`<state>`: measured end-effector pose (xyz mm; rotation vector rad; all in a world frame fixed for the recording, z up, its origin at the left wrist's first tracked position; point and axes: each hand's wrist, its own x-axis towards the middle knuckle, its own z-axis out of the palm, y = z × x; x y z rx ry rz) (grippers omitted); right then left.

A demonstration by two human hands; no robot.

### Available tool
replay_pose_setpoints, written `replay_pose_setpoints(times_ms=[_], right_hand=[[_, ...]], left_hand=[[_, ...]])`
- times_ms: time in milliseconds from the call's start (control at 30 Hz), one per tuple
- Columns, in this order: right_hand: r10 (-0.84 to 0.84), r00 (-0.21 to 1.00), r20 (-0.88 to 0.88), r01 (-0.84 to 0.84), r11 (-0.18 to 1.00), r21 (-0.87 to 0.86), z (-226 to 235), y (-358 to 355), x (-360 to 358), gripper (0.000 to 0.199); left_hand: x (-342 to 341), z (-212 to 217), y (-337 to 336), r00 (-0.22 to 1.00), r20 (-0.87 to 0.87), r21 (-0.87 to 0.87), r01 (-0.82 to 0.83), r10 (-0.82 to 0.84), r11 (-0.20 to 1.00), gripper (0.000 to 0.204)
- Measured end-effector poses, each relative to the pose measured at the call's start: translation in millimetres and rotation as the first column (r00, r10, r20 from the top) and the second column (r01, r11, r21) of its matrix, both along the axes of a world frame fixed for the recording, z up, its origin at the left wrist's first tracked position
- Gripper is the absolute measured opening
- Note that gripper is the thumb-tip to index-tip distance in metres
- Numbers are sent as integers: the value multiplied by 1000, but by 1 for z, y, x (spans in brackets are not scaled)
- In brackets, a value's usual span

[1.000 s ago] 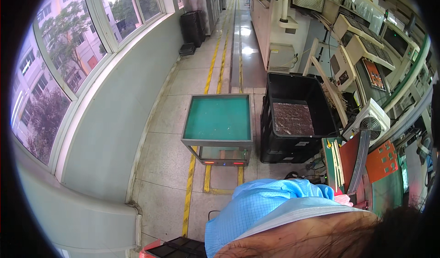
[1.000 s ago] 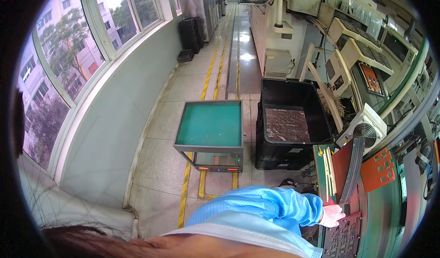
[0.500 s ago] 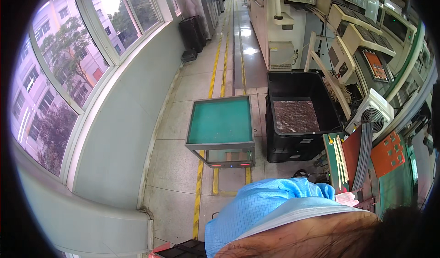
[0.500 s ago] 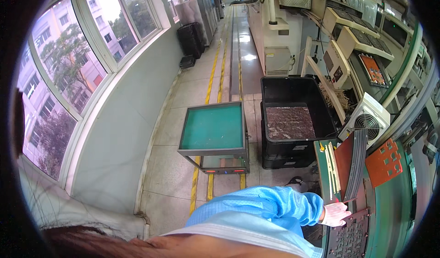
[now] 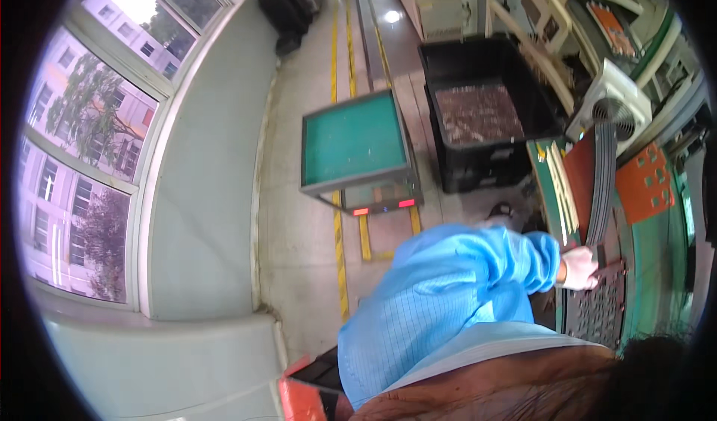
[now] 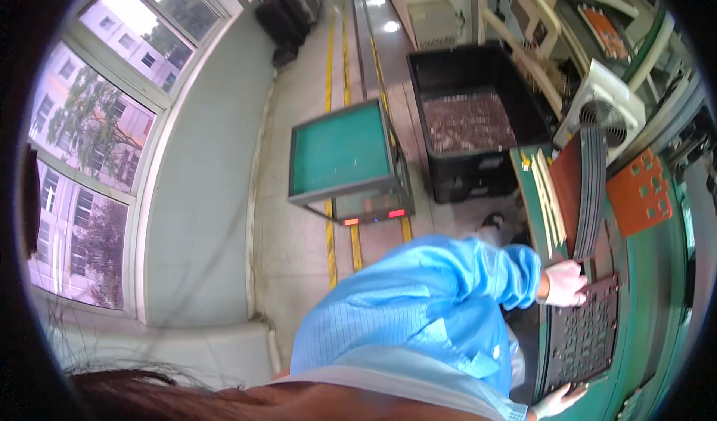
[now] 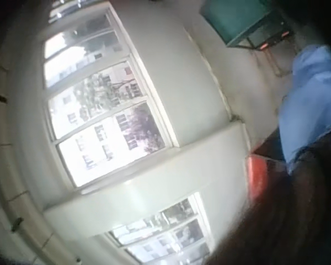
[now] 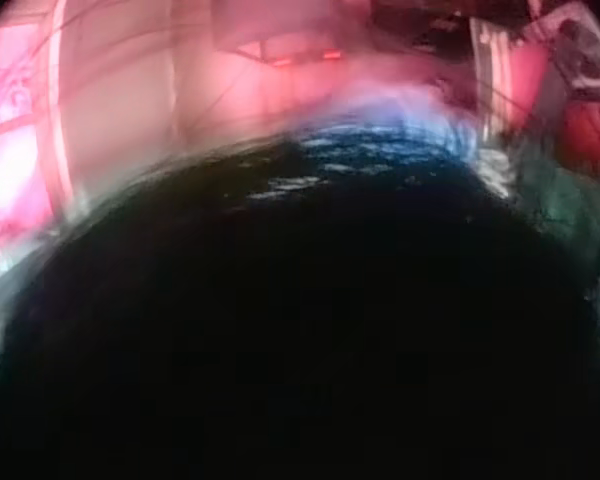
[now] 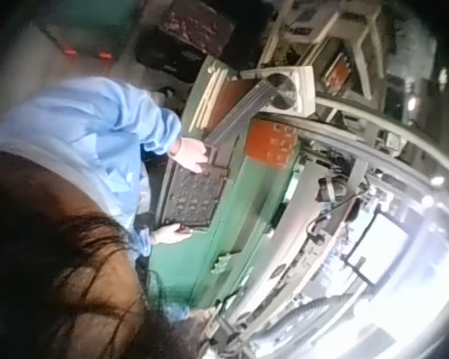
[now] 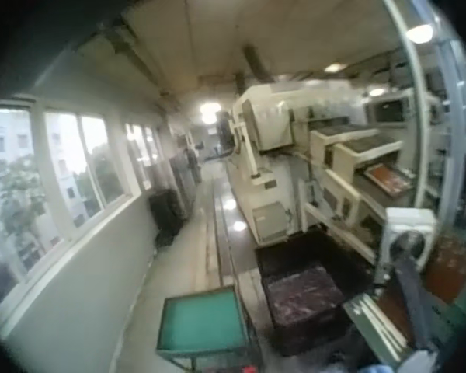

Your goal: Assembling components and placing templates onto PCB boards at an industrial assembly line workstation.

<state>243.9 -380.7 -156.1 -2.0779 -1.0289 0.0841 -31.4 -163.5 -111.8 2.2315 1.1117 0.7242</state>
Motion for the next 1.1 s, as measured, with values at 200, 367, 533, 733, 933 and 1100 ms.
replay_pose_setpoints(times_ms=[200,367,533,733,933,1100], right_hand=[[46,995,91,-49,998,33,-17,13,10,56],[64,998,-22,-63,997,36,-23,4,27,53],[82,997,11,-82,996,27,-23,4,19,54],[90,996,14,-91,995,30,-23,2,21,54],[50,998,-27,-50,999,19,-13,-4,19,52],[-53,968,-246,89,987,136,21,20,-30,50]], left_hand=[[-8,0,2,1000,1,24,-11,11,1000,37],[-4,-6,0,998,54,60,-42,39,997,36],[-6,-20,3,995,70,105,-76,69,991,34],[-61,9,-11,916,382,293,5,-122,956,31],[-179,-15,-11,832,540,4,-154,128,988,21],[-297,-207,-17,805,-176,-84,-585,566,807,33]])
